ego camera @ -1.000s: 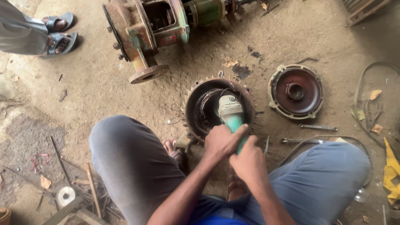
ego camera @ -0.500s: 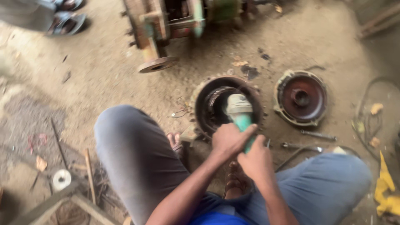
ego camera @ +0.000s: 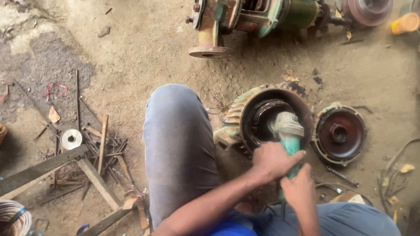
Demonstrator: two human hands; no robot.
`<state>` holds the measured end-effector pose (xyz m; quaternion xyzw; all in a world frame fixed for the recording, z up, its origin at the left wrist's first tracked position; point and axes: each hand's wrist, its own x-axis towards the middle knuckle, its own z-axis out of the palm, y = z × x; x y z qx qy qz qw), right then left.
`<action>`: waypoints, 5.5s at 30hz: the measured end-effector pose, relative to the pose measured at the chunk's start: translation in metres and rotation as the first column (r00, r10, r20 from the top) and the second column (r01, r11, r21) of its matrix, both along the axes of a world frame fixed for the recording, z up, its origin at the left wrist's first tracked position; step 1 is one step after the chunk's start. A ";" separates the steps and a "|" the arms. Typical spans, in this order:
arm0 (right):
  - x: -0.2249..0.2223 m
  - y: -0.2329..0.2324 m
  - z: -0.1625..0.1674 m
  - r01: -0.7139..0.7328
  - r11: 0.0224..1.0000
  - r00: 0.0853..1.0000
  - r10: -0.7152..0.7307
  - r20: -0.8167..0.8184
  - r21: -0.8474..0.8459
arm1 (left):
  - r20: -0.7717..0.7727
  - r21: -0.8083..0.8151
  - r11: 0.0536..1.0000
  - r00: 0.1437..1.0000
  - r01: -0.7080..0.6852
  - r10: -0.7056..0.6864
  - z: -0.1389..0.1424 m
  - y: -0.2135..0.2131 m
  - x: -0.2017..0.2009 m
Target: The person sits on the ground holding an angle grinder with both hands and grinds the inner surface of a disassembled electric motor housing. They briefly pause to reposition the grinder and touch the housing before resuming grinding the same housing.
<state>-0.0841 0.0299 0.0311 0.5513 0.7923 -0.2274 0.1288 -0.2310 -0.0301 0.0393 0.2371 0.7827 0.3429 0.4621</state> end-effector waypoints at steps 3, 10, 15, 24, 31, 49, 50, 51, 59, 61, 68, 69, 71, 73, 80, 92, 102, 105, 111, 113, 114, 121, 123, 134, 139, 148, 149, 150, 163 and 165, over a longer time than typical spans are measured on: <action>0.018 0.011 -0.011 0.036 0.996 0.996 -0.042 -0.073 -0.080 | -0.011 0.001 1.000 1.000 0.006 -0.006 0.004 -0.004 0.001; 0.044 0.029 -0.010 0.187 0.692 0.704 -0.589 -0.396 -0.697 | -0.086 0.099 0.995 0.996 0.012 -0.004 0.023 -0.018 0.014; 0.080 0.025 -0.002 0.183 0.583 0.639 -0.682 -0.355 -0.791 | -0.219 0.177 0.984 0.975 0.003 0.037 0.045 -0.036 0.034; 0.158 -0.028 -0.072 0.299 0.908 0.527 -0.413 -0.743 -0.294 | -0.340 0.380 0.923 0.937 0.053 0.086 0.062 -0.048 0.079; 0.152 -0.041 -0.060 -0.593 0.465 -0.248 -0.882 -0.401 -0.657 | 0.087 0.212 0.919 0.930 0.332 -0.356 0.053 -0.001 0.092; 0.209 -0.064 -0.028 0.399 0.666 0.128 -0.721 -0.681 -0.630 | 0.032 0.343 0.866 0.917 0.364 -0.398 0.008 0.050 0.201; 0.216 -0.066 -0.024 0.373 0.889 0.537 -0.441 -0.719 -0.266 | -0.018 0.298 0.873 0.916 0.386 -0.400 0.011 0.053 0.202; 0.219 -0.068 -0.023 0.175 0.979 0.839 -0.093 -0.535 0.103 | -0.070 0.255 0.875 0.911 0.411 -0.407 0.013 0.055 0.202; 0.230 -0.067 -0.023 0.253 0.637 0.087 -0.765 -0.639 -0.728 | -0.002 0.180 0.893 0.908 0.413 -0.420 0.024 0.054 0.214; 0.230 -0.068 -0.024 0.246 0.661 0.155 -0.749 -0.644 -0.709 | -0.027 0.159 0.900 0.913 0.406 -0.407 0.023 0.054 0.216; 0.226 -0.073 -0.031 0.262 0.665 0.250 -0.747 -0.616 -0.700 | -0.027 0.130 0.919 0.928 0.371 -0.371 0.029 0.050 0.218; 0.225 -0.073 -0.032 0.260 0.667 0.255 -0.745 -0.617 -0.698 | -0.032 0.101 0.919 0.924 0.381 -0.380 0.032 0.051 0.218; 0.223 -0.076 -0.034 0.286 0.667 0.259 -0.745 -0.615 -0.688 | -0.046 0.131 0.907 0.917 0.399 -0.396 0.037 0.054 0.218; 0.219 -0.079 -0.037 0.307 0.658 0.235 -0.753 -0.615 -0.688 | -0.073 0.108 0.896 0.903 0.430 -0.424 0.042 0.057 0.219; 0.214 -0.081 -0.039 0.288 0.673 0.156 -0.735 -0.660 -0.682 | -0.130 0.098 0.886 0.889 0.452 -0.439 0.039 0.061 0.233; 0.219 -0.067 -0.033 0.372 0.574 0.119 -0.809 -0.575 -0.730 | -0.147 0.139 0.897 0.905 0.419 -0.399 0.027 0.063 0.251; 0.216 -0.057 -0.004 0.157 0.470 -0.092 -0.869 -0.487 -0.869 | -0.293 0.083 0.901 0.875 0.426 -0.386 0.016 0.070 0.253; 0.217 -0.057 -0.004 0.185 0.521 -0.046 -0.842 -0.537 -0.833 | -0.323 0.015 0.897 0.851 0.442 -0.414 0.015 0.071 0.255; 0.222 -0.051 -0.003 0.160 0.573 -0.025 -0.812 -0.583 -0.804 | -0.333 0.017 0.913 0.863 0.408 -0.380 0.017 0.076 0.257; 0.223 -0.050 -0.002 0.177 0.553 -0.008 -0.826 -0.563 -0.814 | -0.350 0.003 0.915 0.858 0.403 -0.376 0.018 0.078 0.257; 0.223 -0.050 -0.002 0.163 0.570 -0.015 -0.815 -0.580 -0.805 | -0.360 -0.007 0.917 0.854 0.400 -0.375 0.018 0.078 0.258; 0.228 -0.051 -0.007 0.114 0.553 -0.065 -0.825 -0.562 -0.825 | -0.350 -0.030 0.923 0.860 0.385 -0.370 0.015 0.076 0.263; 0.229 -0.052 -0.009 0.112 0.554 -0.070 -0.824 -0.563 -0.825 | -0.364 -0.056 0.919 0.849 0.391 -0.384 0.014 0.077 0.264; 0.228 -0.052 -0.004 0.142 0.510 -0.062 -0.851 -0.522 -0.848 | -0.305 0.052 0.920 0.883 0.389 -0.356 0.000 0.071 0.266; 0.231 -0.045 -0.004 0.161 0.424 -0.072 -0.896 -0.439 -0.891 | -0.307 0.083 0.896 0.866 0.436 -0.394 -0.004 0.074 0.271; 0.239 -0.066 -0.006 0.648 0.761 0.494 -0.459 -0.739 -0.039 | -0.288 0.092 0.906 0.882 0.413 -0.373 -0.025 0.101 0.299; 0.242 -0.072 0.001 0.624 0.780 0.524 -0.373 -0.766 0.047 | -0.284 0.128 0.905 0.890 0.405 -0.358 -0.029 0.105 0.304; 0.244 -0.077 0.009 0.590 0.808 0.453 -0.339 -0.824 -0.008 | -0.278 0.162 0.905 0.898 0.393 -0.341 -0.032 0.110 0.307; 0.240 -0.064 0.020 0.318 0.872 0.097 -0.421 -0.902 -0.373 | -0.490 -0.036 0.903 0.780 0.429 -0.390 -0.077 0.152 0.302; 0.236 -0.060 0.016 0.298 0.881 0.117 -0.416 -0.902 -0.367 | -0.551 -0.036 0.899 0.741 0.437 -0.382 -0.083 0.159 0.299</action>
